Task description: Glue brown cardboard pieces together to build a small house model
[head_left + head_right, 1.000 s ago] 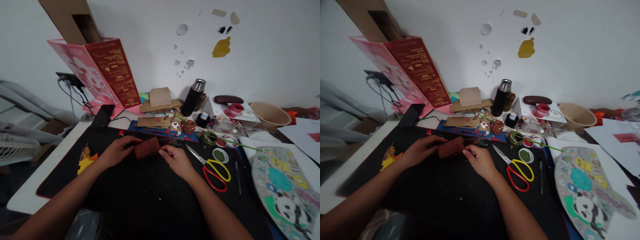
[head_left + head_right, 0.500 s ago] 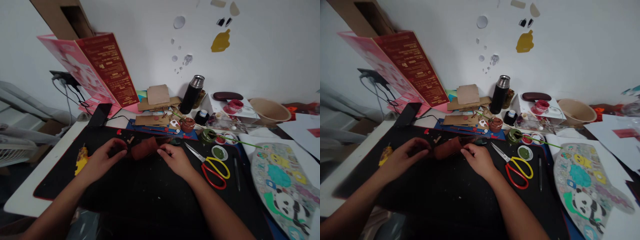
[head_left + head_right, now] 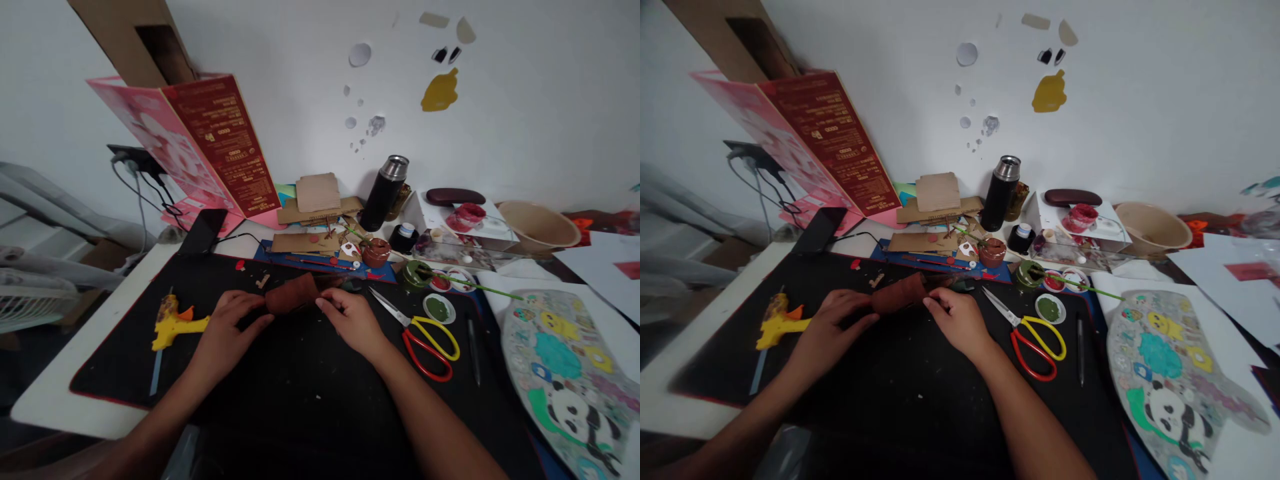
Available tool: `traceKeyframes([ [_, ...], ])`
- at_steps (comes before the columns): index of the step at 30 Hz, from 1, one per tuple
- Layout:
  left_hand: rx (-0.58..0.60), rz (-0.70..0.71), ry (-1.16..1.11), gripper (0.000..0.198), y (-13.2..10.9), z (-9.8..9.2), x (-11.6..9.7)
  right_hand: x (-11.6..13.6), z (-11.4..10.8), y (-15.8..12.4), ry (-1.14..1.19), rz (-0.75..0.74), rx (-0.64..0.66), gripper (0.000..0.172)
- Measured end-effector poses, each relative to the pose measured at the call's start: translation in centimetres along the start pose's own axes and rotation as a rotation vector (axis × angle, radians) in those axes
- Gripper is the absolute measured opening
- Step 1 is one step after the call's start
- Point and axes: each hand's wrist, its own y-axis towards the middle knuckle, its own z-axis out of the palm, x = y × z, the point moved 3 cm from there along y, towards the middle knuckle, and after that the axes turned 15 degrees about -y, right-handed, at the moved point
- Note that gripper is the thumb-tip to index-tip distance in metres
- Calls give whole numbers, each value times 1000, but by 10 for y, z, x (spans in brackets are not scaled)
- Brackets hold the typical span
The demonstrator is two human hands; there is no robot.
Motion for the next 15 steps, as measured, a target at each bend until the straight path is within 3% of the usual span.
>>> traceKeyframes([
  [15, 11, -22, 17, 37, -1, 1, 5, -1, 1, 0, -13, -23, -8, 25],
])
